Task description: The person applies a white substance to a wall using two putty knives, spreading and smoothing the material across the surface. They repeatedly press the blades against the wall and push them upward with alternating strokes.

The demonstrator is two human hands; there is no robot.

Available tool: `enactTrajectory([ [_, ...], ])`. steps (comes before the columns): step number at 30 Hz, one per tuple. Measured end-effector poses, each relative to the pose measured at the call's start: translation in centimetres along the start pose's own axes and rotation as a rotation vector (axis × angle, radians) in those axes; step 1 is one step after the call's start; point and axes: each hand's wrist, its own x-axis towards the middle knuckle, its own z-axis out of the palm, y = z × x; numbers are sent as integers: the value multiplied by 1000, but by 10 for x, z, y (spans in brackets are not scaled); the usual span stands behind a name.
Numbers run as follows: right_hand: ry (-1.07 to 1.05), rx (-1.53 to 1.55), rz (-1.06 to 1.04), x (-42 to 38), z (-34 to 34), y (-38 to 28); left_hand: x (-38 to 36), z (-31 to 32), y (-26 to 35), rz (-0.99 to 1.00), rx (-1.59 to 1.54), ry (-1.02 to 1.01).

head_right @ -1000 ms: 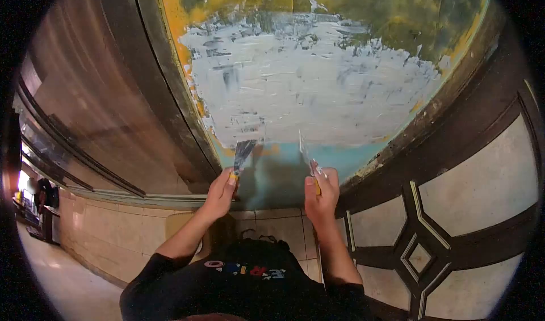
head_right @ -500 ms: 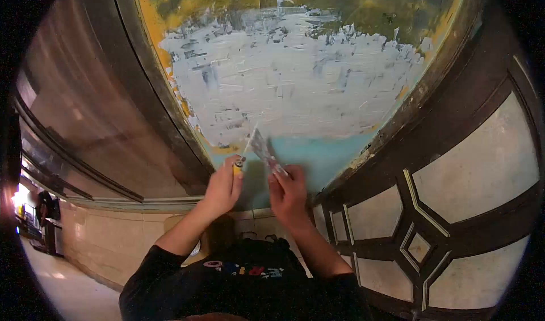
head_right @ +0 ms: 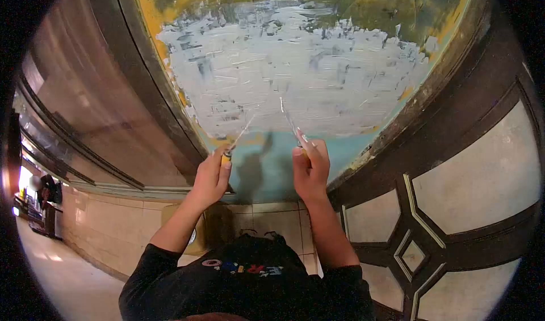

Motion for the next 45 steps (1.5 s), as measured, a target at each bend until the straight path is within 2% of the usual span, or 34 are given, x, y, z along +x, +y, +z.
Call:
enactTrajectory([
  [3,-37,25,65,5,-14,-5,-2,8,12,26,-29,-108],
  [5,-160,-89,-60,1,-14,-13,-2,16,16,61,-31,-129],
  [7,-140,-4,26,-20,-15,-14,3,18,15,57,-5,-104],
  [9,-234,25,190,-33,-24,-13,8,20,11,81,-20,104],
  [10,-234,26,189,-37,-24,-9,9,17,13,73,-18,105],
  [13,-139,71,171,-42,-21,-4,7,32,16,115,5,54],
  [15,-52,52,84,-20,-18,-2,0,52,25,158,-2,56],
  [16,-38,-16,-58,-2,-24,2,-3,57,29,137,1,-36],
  [17,-35,-16,-57,3,-31,3,-3,59,31,115,6,-129],
  [19,34,11,-53,12,-45,8,4,55,26,103,-11,-80],
  [20,7,2,37,1,-52,17,8,52,24,72,-41,21],
  [22,-52,-14,-5,-14,-56,23,12,45,19,-3,-96,229],
  [23,-103,-38,-39,-20,-56,23,13,43,16,-9,-91,240],
  [24,-168,-43,50,-24,-58,15,14,42,15,-40,-89,240],
  [25,-174,-35,46,-26,-58,13,14,40,14,-72,-88,236],
  [27,-189,-124,-32,-28,-59,11,16,37,18,-134,-111,226],
  [29,-196,-194,-85,-19,-61,10,17,36,16,6,13,258],
  [33,-260,-362,-156,-7,-61,12,14,40,13,-7,-55,255],
  [35,-278,-364,-139,-1,-54,8,15,41,13,220,-5,250],
  [37,-302,-364,-117,5,-45,0,11,52,7,201,-51,198],
  [39,-282,-248,-56,15,-36,-8,7,58,0,256,-19,155],
  [41,-272,-192,-78,19,-34,-16,-3,57,-6,196,-4,135],
  [43,-260,56,129,17,-31,-24,-19,56,-20,3,85,11],
  [45,-318,110,162,-3,-12,-2,-41,62,-45,-40,76,32],
])
